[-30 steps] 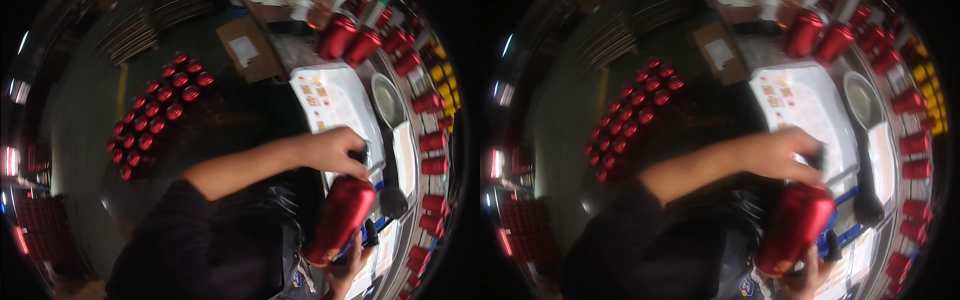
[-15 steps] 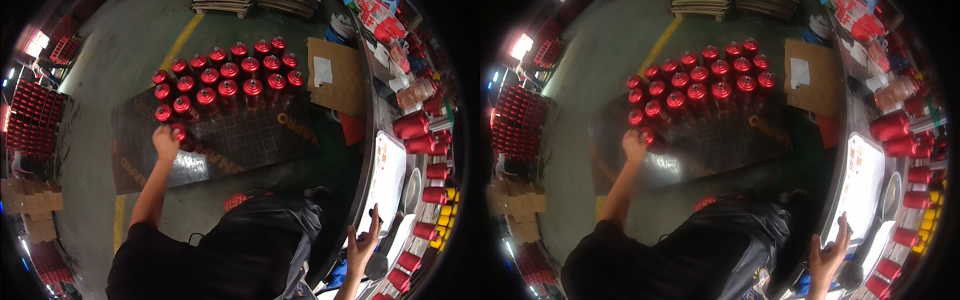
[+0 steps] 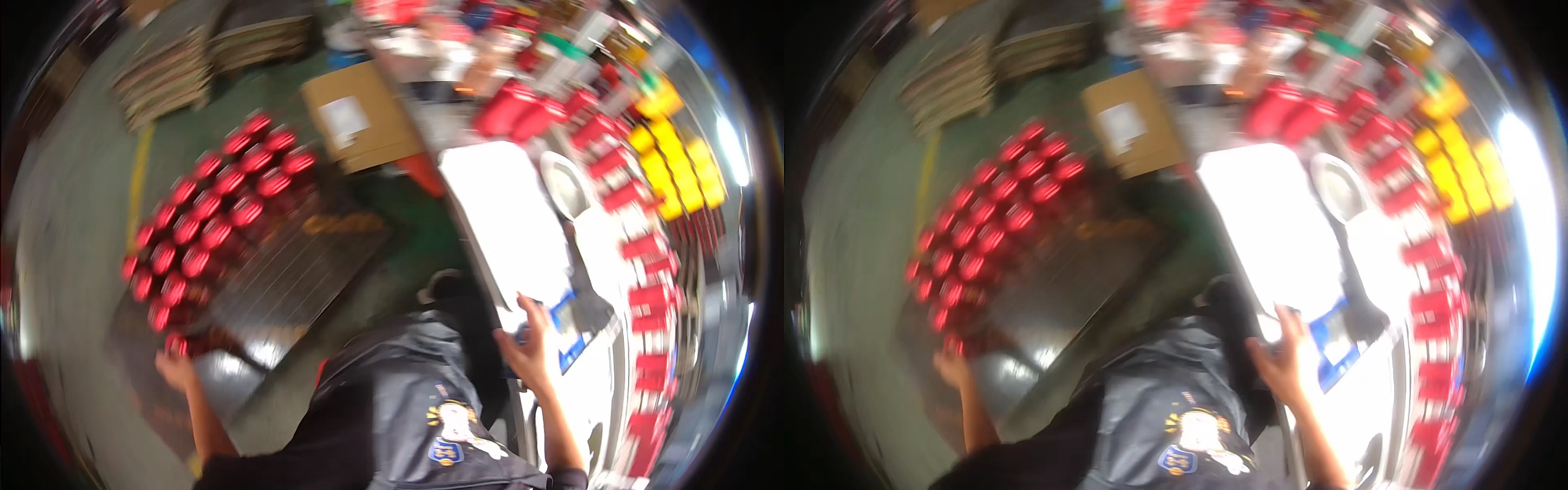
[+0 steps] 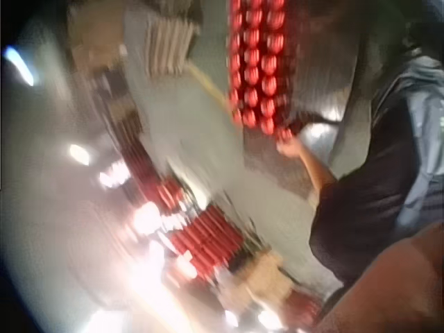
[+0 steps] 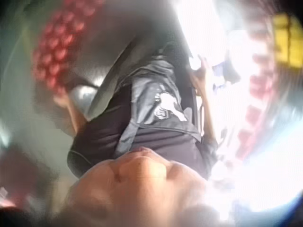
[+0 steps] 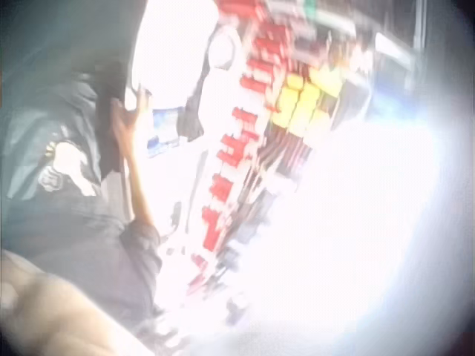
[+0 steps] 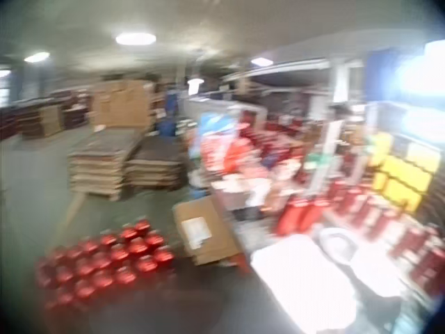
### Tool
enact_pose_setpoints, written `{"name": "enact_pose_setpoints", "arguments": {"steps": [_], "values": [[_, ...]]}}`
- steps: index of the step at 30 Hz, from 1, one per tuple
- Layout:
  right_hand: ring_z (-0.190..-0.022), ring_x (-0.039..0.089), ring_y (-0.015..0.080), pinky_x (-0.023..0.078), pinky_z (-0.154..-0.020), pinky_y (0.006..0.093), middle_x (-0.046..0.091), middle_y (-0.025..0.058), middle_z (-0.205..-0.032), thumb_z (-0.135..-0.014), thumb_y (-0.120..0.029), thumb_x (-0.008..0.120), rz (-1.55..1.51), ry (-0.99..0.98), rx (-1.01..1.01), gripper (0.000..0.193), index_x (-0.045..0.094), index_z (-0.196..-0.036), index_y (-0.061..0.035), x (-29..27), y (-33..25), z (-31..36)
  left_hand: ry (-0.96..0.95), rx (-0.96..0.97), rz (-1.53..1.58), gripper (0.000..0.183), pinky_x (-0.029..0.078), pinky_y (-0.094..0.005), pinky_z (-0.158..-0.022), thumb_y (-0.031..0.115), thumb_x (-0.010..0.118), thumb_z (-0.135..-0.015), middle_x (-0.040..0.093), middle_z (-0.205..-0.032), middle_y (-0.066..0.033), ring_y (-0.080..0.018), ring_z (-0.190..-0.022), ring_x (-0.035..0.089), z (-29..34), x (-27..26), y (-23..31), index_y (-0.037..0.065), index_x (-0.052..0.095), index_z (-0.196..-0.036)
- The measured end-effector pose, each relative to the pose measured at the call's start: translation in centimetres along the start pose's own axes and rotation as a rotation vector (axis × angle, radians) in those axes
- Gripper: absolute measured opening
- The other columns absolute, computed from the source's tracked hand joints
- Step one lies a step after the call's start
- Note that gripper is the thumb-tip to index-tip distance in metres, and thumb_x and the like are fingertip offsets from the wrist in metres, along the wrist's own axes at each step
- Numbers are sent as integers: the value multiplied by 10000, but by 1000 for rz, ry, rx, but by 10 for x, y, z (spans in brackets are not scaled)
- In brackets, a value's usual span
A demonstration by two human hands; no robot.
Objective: The person applies gold labels to red cylindrical containers on a production line. They pick each label, align it on the container, and smooth it down, repeating the process for multiple units.
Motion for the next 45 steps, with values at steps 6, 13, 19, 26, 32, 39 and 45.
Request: {"name": "enact_pose_setpoints", "arguments": {"steps": [6,13,19,26,32,39,45], "values": [[-614,517,208,459,-582,338,561,152,-941,-819,-187,762,-286,59,263,635,528,-1394,-57,-38,24,44,-110,55,693,291,545,-417,-867,171,690,-931,681,-1044,-233,-330,-965,678,-28,37,208,-73,582,-1047],[-600,496,79,398,-532,223,638,111,-1089,-786,-61,744,-514,461,560,627,553,-1382,-38,-38,85,116,-630,1001,1442,111,509,-383,-771,110,756,-847,698,-935,-127,-276,-830,662,167,-116,718,25,688,-865],[-683,543,44,412,-562,179,649,106,-1166,-788,-41,664,-586,764,854,626,545,-1402,-35,-6,150,175,-209,1085,1330,802,464,-493,-994,349,854,-709,386,-1385,-343,-490,-1139,548,225,-121,960,-45,423,-1259],[-697,541,46,412,-566,180,649,97,-1146,-794,-58,662,-690,768,978,614,553,-1399,-41,4,182,168,-444,873,1024,780,503,-514,-876,450,891,-620,565,-1133,-300,-458,-1023,593,244,-64,993,-8,496,-1112],[-737,550,34,421,-581,171,648,83,-1153,-816,-39,656,-734,662,912,588,547,-1393,-13,12,186,143,-503,1059,1070,814,478,-516,-917,471,890,-615,561,-1134,-324,-493,-1053,566,236,-48,1009,-40,484,-1102],[-636,467,6,361,-542,163,649,80,-1181,-808,11,663,-742,663,886,570,560,-1368,4,7,168,154,-469,1156,1432,656,508,-419,-874,339,911,-672,635,-1030,-189,-327,-974,630,208,-160,937,-22,535,-1071],[-900,616,172,472,-762,266,625,149,-1215,-767,-131,793,-548,530,616,749,464,-1431,-21,-26,147,92,-1925,870,1620,442,553,-292,-845,195,736,-861,665,-1014,-87,-149,-885,669,251,-251,839,2,528,-1200]]}}
Point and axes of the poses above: each hand's wrist, its own z-axis away from the middle knuckle, its own x-axis out of the palm, y = z × x, the point moved 5 cm from there along -z, towards the middle knuckle
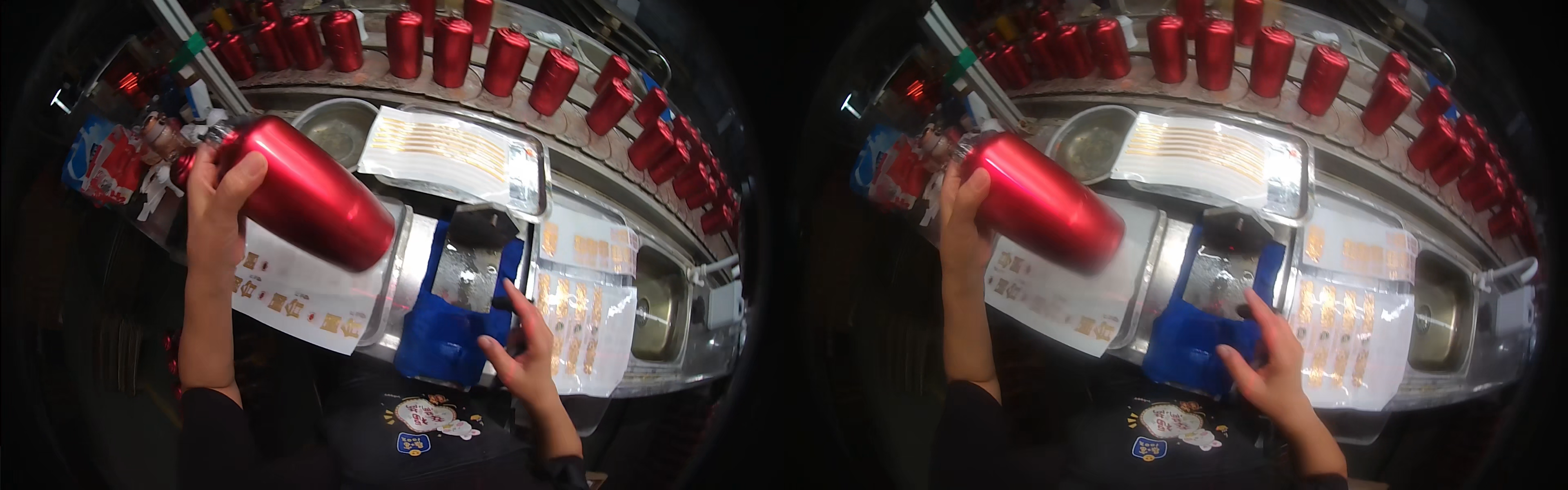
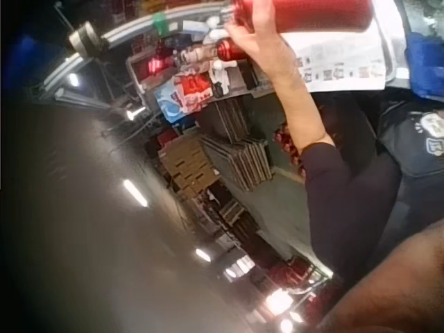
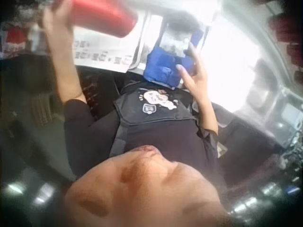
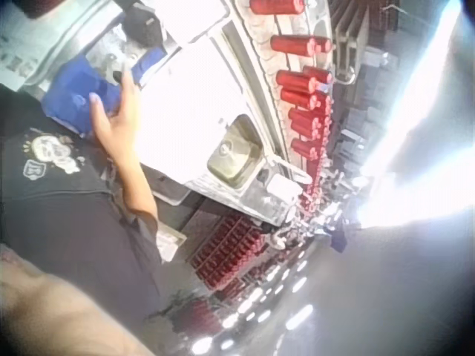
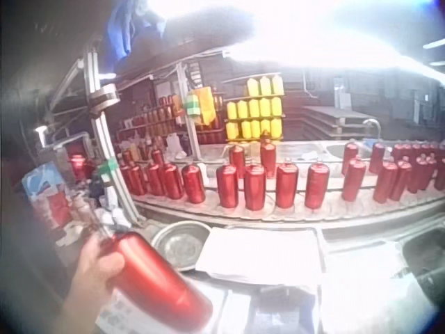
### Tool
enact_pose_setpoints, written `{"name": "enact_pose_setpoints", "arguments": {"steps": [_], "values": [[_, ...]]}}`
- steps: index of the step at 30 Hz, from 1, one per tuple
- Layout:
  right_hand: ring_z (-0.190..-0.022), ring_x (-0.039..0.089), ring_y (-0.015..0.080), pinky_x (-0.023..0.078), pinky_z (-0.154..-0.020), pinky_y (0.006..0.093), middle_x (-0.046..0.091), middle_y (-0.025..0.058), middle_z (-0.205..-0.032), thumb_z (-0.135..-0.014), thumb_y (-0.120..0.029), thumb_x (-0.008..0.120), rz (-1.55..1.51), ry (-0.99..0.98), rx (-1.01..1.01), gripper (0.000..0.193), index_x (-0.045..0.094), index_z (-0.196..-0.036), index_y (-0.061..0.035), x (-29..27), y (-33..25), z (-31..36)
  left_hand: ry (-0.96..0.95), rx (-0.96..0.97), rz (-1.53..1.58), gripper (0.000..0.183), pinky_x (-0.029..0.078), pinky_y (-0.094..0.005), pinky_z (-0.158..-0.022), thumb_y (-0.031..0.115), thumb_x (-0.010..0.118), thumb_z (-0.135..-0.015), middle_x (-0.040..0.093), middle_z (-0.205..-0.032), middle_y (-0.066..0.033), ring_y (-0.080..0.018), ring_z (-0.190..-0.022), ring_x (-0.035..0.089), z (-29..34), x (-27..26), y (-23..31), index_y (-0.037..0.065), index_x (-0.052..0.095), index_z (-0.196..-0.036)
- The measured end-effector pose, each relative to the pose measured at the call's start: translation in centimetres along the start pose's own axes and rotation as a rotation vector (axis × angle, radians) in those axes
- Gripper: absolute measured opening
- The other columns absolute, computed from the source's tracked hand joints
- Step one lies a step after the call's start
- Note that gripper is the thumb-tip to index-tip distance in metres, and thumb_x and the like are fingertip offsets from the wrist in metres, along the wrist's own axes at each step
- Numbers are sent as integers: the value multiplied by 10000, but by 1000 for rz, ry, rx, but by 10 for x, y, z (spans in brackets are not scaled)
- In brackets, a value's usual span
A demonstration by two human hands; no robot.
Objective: The person applies gold labels to red cylindrical containers on a production line. They pick each label, align it on the container, and smooth it down, repeating the process for multiple units.
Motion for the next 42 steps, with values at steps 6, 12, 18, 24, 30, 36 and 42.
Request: {"name": "enact_pose_setpoints", "arguments": {"steps": [6,12,18,24,30,36,42], "values": [[-1121,629,219,512,-921,308,419,156,-1520,-670,-276,928,-346,-131,-341,1259,100,-1577,0,42,-6,3,-390,-551,535,577,514,-302,-918,373,734,-863,603,-1142,-78,-142,-1024,609,78,114,-90,43,472,-1257],[-1079,643,321,521,-888,362,614,211,-1201,-691,-255,896,-64,82,-93,1152,189,-1562,9,19,9,60,-650,-624,-120,737,531,-339,-912,399,810,-827,602,-1203,-181,-215,-1092,620,113,169,-106,-19,405,-1279],[-802,602,306,500,-678,383,550,159,-950,-683,-316,885,143,62,-31,1146,215,-1561,-9,21,17,39,-541,-509,-92,732,545,-353,-895,373,806,-831,607,-1176,-179,-213,-1064,633,98,177,-125,-16,356,-1258],[-801,611,322,505,-639,396,549,176,-1017,-670,-383,892,231,28,-67,1215,161,-1569,-16,43,27,25,-575,-360,-187,921,463,-396,-1016,486,804,-799,579,-1247,-222,-300,-1164,600,82,162,-137,-30,304,-1375],[-632,531,75,452,-559,219,622,192,-1210,-732,-172,822,-281,48,279,978,294,-1535,10,-18,59,35,-243,-74,-342,490,551,-295,-816,226,766,-878,638,-1145,-127,-174,-970,654,-34,160,-98,-18,553,-1246],[-600,527,18,432,-543,160,644,146,-1183,-771,-47,758,-408,248,327,819,383,-1498,9,-23,91,17,186,392,-838,963,447,-465,-1009,537,865,-654,477,-1296,-330,-435,-1218,503,-265,231,-130,-117,443,-1221],[-655,541,21,442,-596,152,638,118,-1160,-790,-4,681,-308,346,367,772,391,-1504,-25,-36,109,8,138,292,-849,835,504,-466,-945,430,879,-594,523,-1242,-267,-412,-1133,559,-315,294,-195,-27,509,-1187]]}}
Point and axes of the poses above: each hand's wrist, its own z-axis away from the middle knuckle, its own x-axis out of the palm, y = z × x, the point moved 5 cm from there along -z, towards the middle knuckle
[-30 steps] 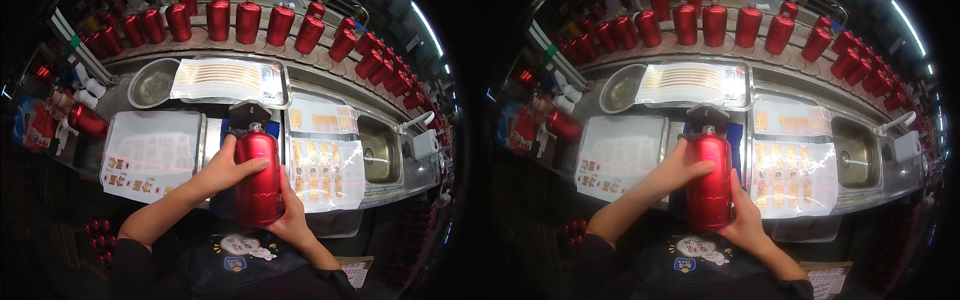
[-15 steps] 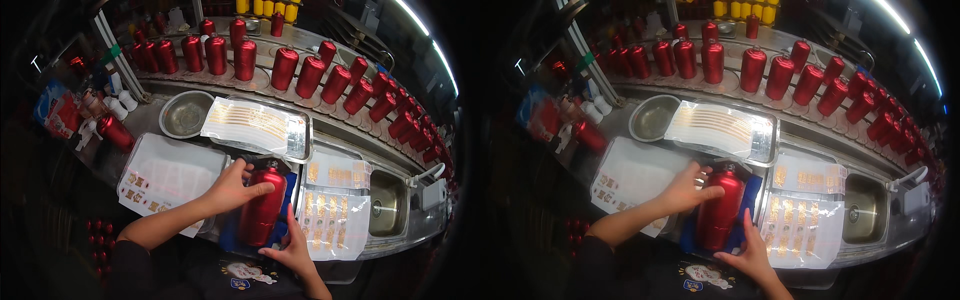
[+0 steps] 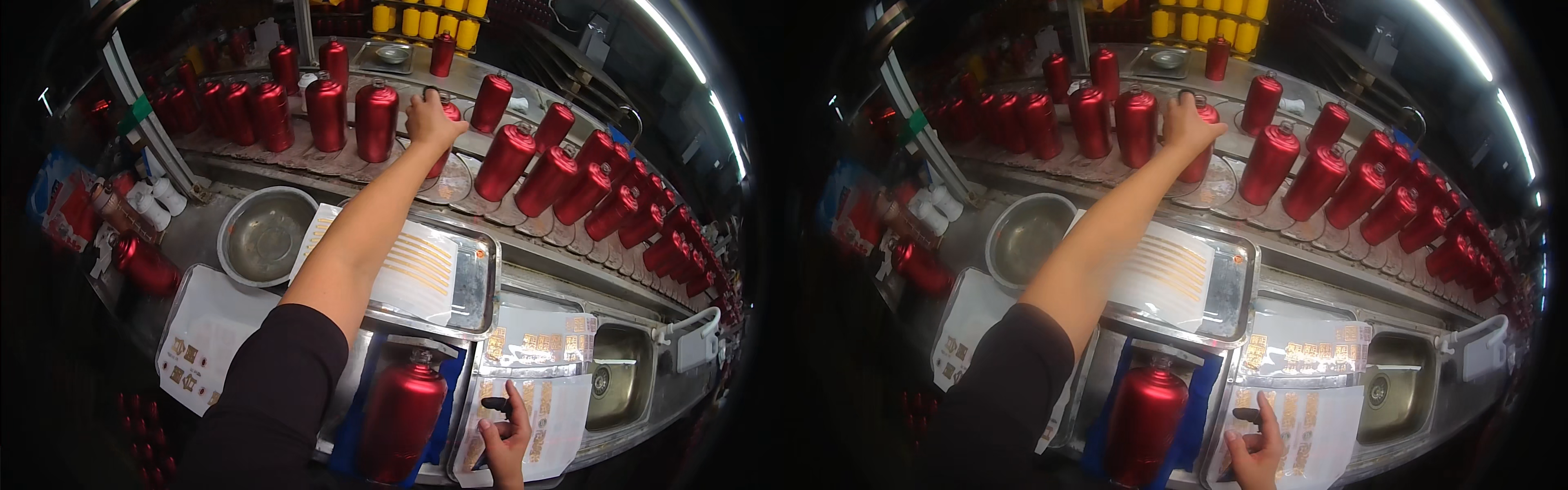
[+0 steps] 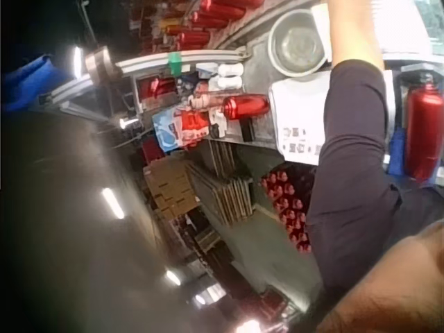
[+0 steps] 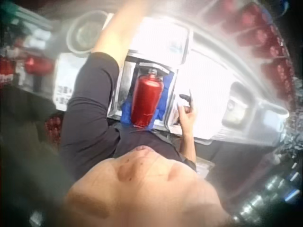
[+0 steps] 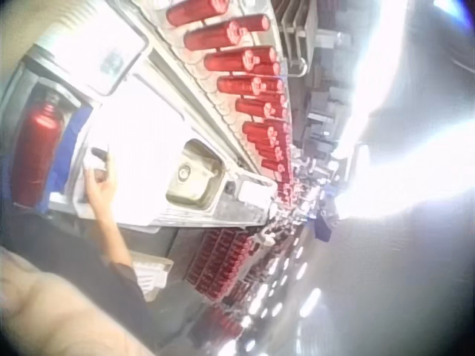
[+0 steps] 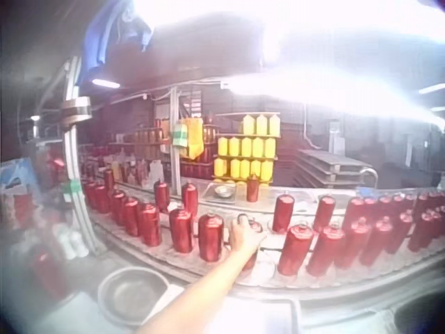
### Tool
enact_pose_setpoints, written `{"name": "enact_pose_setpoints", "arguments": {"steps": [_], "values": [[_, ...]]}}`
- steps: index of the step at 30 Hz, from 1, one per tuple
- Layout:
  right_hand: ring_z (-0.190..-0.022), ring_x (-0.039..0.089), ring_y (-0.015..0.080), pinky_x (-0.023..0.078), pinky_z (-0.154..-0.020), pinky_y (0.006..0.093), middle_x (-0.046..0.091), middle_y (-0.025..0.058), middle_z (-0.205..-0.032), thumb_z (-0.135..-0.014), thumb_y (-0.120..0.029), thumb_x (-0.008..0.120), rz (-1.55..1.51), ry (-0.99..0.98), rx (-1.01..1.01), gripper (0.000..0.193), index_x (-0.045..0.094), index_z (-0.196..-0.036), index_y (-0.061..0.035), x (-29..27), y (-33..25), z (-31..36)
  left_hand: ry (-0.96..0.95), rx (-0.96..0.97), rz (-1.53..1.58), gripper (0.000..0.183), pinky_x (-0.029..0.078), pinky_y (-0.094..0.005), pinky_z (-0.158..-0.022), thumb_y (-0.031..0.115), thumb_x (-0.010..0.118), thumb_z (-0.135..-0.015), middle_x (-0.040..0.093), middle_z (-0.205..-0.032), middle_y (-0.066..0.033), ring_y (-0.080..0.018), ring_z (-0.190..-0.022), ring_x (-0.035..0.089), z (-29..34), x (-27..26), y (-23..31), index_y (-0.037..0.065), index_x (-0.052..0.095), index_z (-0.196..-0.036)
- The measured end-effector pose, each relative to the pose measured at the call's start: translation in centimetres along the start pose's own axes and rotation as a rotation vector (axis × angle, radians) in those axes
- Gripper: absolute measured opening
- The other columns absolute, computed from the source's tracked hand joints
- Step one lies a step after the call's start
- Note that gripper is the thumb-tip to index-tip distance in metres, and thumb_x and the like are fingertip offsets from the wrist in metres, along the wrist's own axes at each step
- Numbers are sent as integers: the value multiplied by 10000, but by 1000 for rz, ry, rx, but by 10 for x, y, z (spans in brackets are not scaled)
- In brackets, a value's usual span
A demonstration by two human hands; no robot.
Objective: The person applies gold labels to red cylindrical containers on a production line. They pick each label, align it on the container, and smooth it down, repeating the process for multiple units.
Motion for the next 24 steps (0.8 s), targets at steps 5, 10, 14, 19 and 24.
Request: {"name": "enact_pose_setpoints", "arguments": {"steps": [5,10,14,19,24], "values": [[-844,560,58,435,-648,162,614,84,-1114,-839,-44,623,96,34,-103,659,446,-1472,-17,-8,-27,-33,2,162,311,733,496,-450,-904,376,878,-605,581,-1093,-287,-407,-1037,597,43,-63,9,-66,503,-1054],[-682,480,19,359,-563,158,626,54,-1053,-866,-67,634,66,7,-66,625,463,-1467,-41,-5,-26,-25,136,167,541,601,549,-342,-741,372,919,-640,720,-889,-116,-181,-801,692,76,-251,-49,-8,588,-967],[-699,506,31,397,-617,169,637,73,-1069,-864,-57,655,63,11,54,624,468,-1458,-33,-13,-17,-10,324,83,-87,486,545,-317,-786,250,896,-725,705,-972,-105,-158,-890,667,91,-365,-134,-6,604,-1017],[-847,557,77,439,-694,185,633,85,-1074,-866,-21,616,114,-100,80,580,500,-1434,-34,1,-48,0,369,-200,-626,835,522,-491,-870,480,885,-616,618,-1082,-335,-475,-995,627,103,-410,-271,-83,546,-1132],[-766,521,54,404,-673,163,641,78,-1045,-871,-37,624,129,-90,105,581,495,-1437,-24,5,-69,13,266,-341,-534,980,495,-498,-932,568,876,-592,590,-1106,-375,-494,-1057,597,101,-411,-313,-129,492,-1164]]}}
Point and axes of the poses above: each hand's wrist, its own z-axis away from the middle knuckle, its own x-axis out of the palm, y = z × x, the point moved 5 cm from there along -z, towards the middle knuckle
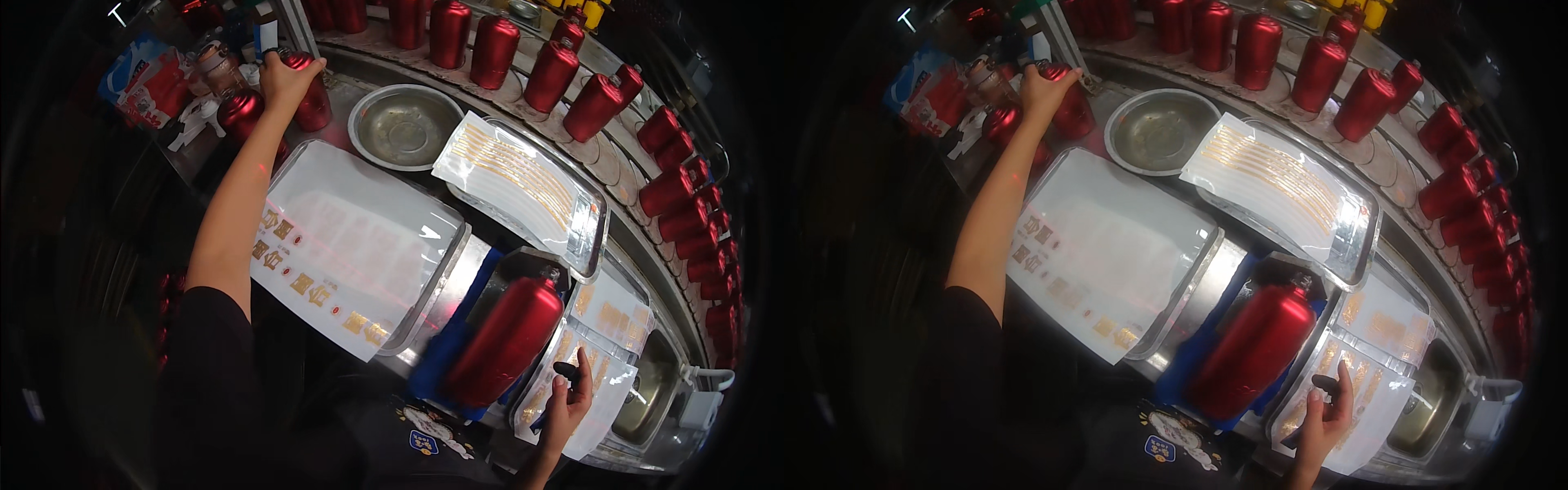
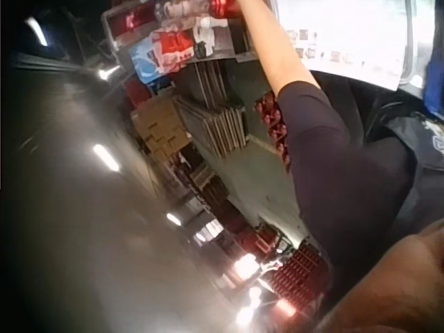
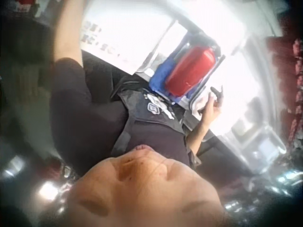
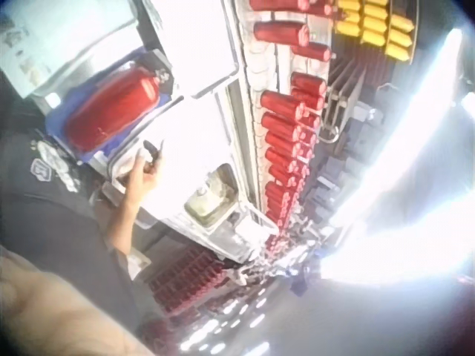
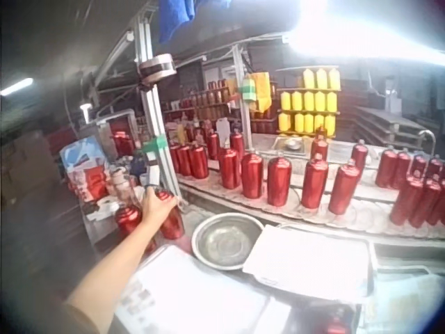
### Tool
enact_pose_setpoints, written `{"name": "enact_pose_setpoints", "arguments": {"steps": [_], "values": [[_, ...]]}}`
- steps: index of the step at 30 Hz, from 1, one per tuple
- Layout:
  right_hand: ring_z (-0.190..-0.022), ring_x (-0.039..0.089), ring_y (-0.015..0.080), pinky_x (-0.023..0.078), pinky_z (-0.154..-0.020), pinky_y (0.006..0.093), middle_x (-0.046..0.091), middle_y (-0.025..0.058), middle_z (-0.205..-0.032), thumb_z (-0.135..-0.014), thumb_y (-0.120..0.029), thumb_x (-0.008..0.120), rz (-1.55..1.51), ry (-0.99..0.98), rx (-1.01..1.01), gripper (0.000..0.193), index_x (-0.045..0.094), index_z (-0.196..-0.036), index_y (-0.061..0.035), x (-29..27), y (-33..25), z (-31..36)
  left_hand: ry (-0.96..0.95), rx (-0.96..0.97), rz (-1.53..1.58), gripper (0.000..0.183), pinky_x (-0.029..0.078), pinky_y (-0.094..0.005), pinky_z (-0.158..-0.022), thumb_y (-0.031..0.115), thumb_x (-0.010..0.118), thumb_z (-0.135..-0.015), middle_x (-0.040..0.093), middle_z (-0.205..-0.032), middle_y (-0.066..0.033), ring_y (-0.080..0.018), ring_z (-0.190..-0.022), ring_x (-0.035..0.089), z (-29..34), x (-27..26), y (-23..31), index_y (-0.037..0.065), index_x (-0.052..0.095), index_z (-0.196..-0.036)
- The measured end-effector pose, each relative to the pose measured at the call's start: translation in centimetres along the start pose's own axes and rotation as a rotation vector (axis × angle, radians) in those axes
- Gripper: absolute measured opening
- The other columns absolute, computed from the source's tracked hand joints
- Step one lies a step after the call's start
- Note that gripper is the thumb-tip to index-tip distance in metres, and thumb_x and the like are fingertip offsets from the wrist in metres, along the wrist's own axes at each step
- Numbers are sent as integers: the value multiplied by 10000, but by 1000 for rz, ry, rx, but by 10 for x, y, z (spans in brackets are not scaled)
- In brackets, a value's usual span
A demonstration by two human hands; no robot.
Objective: The person applies gold labels to red cylindrical containers on a production line. They pick each label, align it on the container, and smooth it down, repeating the process for multiple units.
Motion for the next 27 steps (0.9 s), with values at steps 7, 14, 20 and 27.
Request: {"name": "enact_pose_setpoints", "arguments": {"steps": [7,14,20,27], "values": [[-766,512,54,379,-653,171,633,67,-1044,-891,-45,616,-3,19,82,582,478,-1456,-37,-1,-21,15,-395,239,14,720,459,-464,-997,314,906,-617,533,-1241,-243,-405,-1213,504,51,-72,53,-24,547,-1143],[-669,451,25,348,-604,164,638,49,-1021,-897,-75,634,96,-41,82,551,513,-1433,-47,12,-37,1,-1081,210,-230,884,356,-416,-1091,256,928,-529,445,-1348,-168,-363,-1319,378,156,-107,-16,29,553,-1296],[-705,462,19,359,-625,152,627,41,-1043,-892,-16,616,75,-49,129,558,506,-1438,-49,20,-37,7,-988,345,-266,1026,278,-471,-1129,426,916,-533,389,-1408,-157,-357,-1356,315,153,-67,-11,32,471,-1370],[-715,502,20,371,-597,161,646,23,-1032,-908,-53,643,83,23,103,555,496,-1443,-42,13,-17,13,-835,390,-144,850,341,-452,-1074,386,900,-605,410,-1391,-164,-356,-1300,375,173,3,11,50,517,-1285]]}}
Point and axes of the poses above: each hand's wrist, its own z-axis away from the middle knuckle, its own x-axis out of the palm, y = z × x, the point moved 5 cm from there along -z, towards the middle knuckle
